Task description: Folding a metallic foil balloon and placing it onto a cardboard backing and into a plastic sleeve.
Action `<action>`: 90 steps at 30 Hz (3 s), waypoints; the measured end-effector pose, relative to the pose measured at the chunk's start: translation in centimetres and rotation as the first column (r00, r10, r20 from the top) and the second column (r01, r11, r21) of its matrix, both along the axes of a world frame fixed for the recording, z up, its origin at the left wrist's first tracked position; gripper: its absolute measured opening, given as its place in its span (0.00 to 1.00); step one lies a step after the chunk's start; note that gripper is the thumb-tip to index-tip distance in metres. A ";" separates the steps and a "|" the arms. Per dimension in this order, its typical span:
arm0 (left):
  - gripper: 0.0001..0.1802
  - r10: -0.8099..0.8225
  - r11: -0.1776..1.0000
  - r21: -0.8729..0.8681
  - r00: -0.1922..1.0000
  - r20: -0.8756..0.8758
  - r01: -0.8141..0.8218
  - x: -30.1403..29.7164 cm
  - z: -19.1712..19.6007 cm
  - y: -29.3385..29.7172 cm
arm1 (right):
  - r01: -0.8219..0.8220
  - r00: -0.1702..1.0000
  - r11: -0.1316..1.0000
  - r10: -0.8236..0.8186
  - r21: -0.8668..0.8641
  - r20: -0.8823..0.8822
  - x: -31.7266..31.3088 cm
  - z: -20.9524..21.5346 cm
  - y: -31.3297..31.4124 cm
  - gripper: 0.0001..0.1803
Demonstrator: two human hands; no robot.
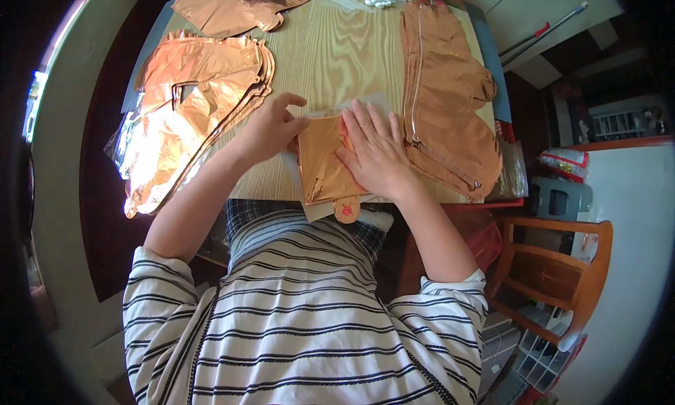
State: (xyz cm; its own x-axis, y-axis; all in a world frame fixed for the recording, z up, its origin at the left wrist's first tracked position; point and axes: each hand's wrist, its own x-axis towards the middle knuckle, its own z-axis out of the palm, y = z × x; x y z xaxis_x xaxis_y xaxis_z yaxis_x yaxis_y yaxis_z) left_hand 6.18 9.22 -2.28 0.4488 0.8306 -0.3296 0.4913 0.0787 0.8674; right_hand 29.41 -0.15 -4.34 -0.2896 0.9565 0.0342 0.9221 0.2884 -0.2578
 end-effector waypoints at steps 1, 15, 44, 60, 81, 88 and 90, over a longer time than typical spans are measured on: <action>0.29 0.006 0.997 0.081 1.000 -0.031 -0.003 -0.1 -0.2 -0.7 | 0.005 1.000 1.000 -0.005 0.005 0.005 0.0 -0.1 -0.1 0.40; 0.28 -0.011 0.924 0.377 0.992 -0.129 0.060 -3.0 0.7 -1.9 | 0.162 0.984 0.986 -0.158 0.047 -0.078 -4.6 1.2 -1.5 0.32; 0.23 0.064 0.991 -0.131 0.938 0.341 -0.020 -1.7 1.3 -4.0 | -0.234 0.759 0.689 -0.311 -0.686 -0.572 0.3 6.0 5.8 0.08; 0.20 0.098 0.980 -0.195 0.951 0.294 -0.041 -1.7 1.8 -3.8 | -0.282 0.786 0.664 -0.253 -0.693 -0.563 1.0 7.1 6.7 0.09; 0.30 0.143 0.989 -0.053 0.977 0.157 -0.137 -2.8 1.6 -7.1 | -0.174 0.865 0.711 -0.221 -0.682 -0.451 0.8 5.2 7.6 0.09; 0.30 0.035 0.820 0.564 0.974 -0.222 0.099 -4.3 1.0 -6.6 | -0.119 0.891 0.669 -0.255 -0.734 -0.376 0.2 4.1 8.1 0.10; 0.32 -0.005 0.655 0.734 0.972 -0.235 0.181 -4.3 0.3 -6.6 | -0.103 0.915 0.681 -0.221 -0.725 -0.338 -0.1 3.9 8.4 0.10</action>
State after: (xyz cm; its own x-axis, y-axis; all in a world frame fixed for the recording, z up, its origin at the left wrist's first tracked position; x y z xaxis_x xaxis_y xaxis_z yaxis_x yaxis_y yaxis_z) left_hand 1.89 2.66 -2.00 0.5370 0.7906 0.2942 0.6222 -0.6067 0.4947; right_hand 29.35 8.21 -0.41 -0.3503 0.7398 -0.5745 0.7130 -0.1872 -0.6757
